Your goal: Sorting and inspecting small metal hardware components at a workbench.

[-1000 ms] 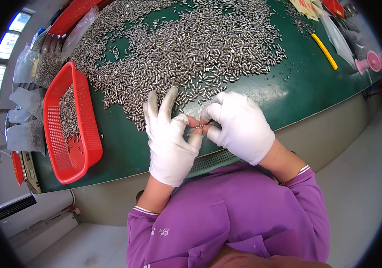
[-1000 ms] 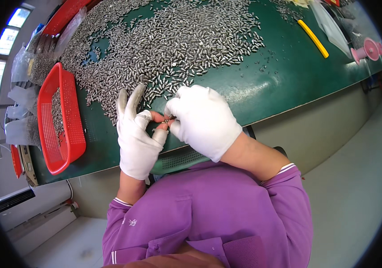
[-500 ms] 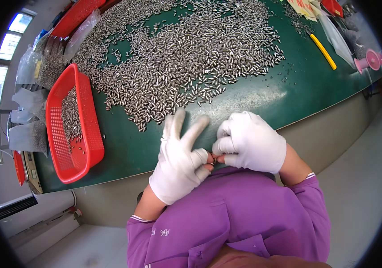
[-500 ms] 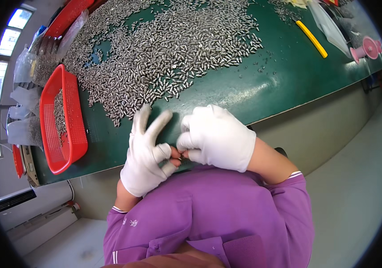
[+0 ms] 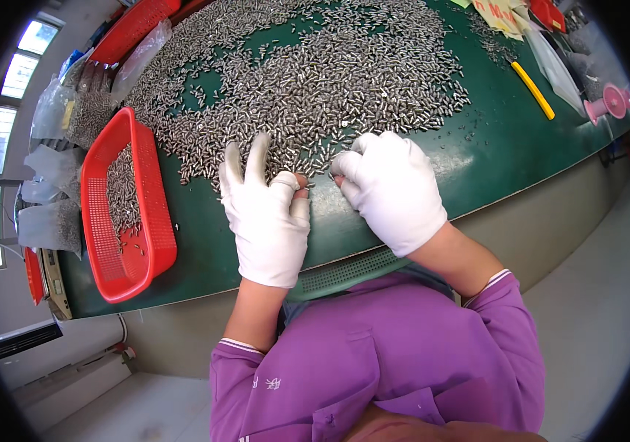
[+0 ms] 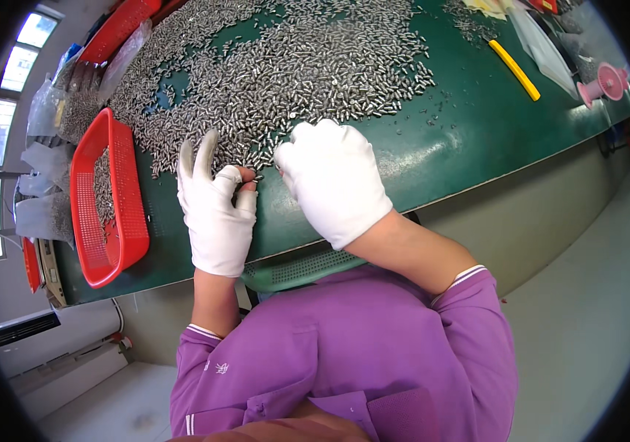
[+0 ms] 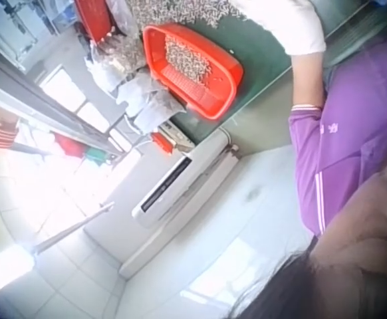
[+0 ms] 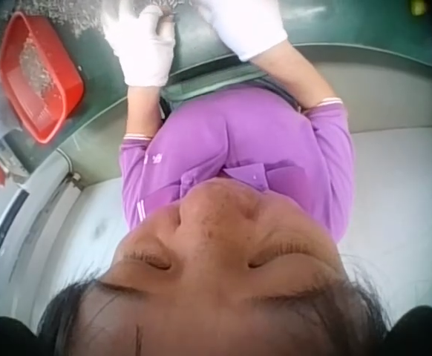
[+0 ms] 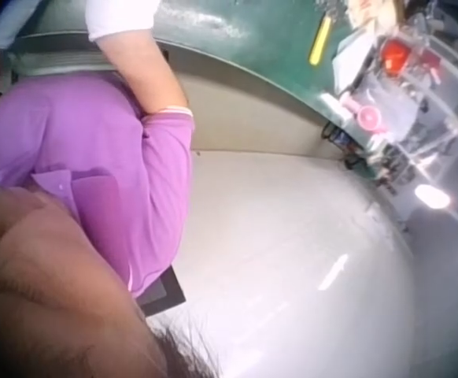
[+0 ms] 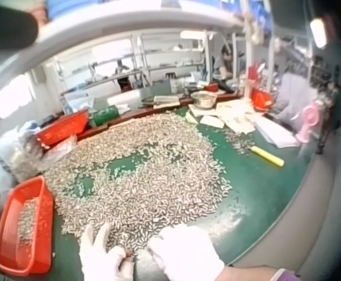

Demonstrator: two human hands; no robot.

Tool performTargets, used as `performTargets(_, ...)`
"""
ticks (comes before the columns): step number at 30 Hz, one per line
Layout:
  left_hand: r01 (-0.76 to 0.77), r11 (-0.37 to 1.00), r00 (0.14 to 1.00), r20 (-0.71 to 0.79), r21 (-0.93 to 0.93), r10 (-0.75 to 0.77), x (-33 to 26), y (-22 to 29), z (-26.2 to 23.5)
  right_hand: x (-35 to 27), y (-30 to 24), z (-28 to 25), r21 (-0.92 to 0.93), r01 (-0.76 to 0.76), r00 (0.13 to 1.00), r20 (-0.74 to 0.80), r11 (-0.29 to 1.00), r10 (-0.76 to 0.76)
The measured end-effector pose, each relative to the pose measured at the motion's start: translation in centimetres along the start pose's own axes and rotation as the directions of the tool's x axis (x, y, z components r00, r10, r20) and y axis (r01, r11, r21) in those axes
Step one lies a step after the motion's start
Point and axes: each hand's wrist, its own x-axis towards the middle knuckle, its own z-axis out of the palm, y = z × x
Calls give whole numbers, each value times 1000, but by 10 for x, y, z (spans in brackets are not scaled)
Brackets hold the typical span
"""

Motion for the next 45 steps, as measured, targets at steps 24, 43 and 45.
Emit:
performTargets(24,9,995,1000,1,-101,-9,-5,12,8,-6,-9,-1,61,69,993,95,996,-75)
performTargets(43,48,991,999,11,-122,-47,-12,11,9,-17,-8,3,87,22,999,25,996,-24)
performTargets(45,51,994,999,9,-99,-51,-12,11,10,-16,-9,3,84,19,1000,23,996,-21)
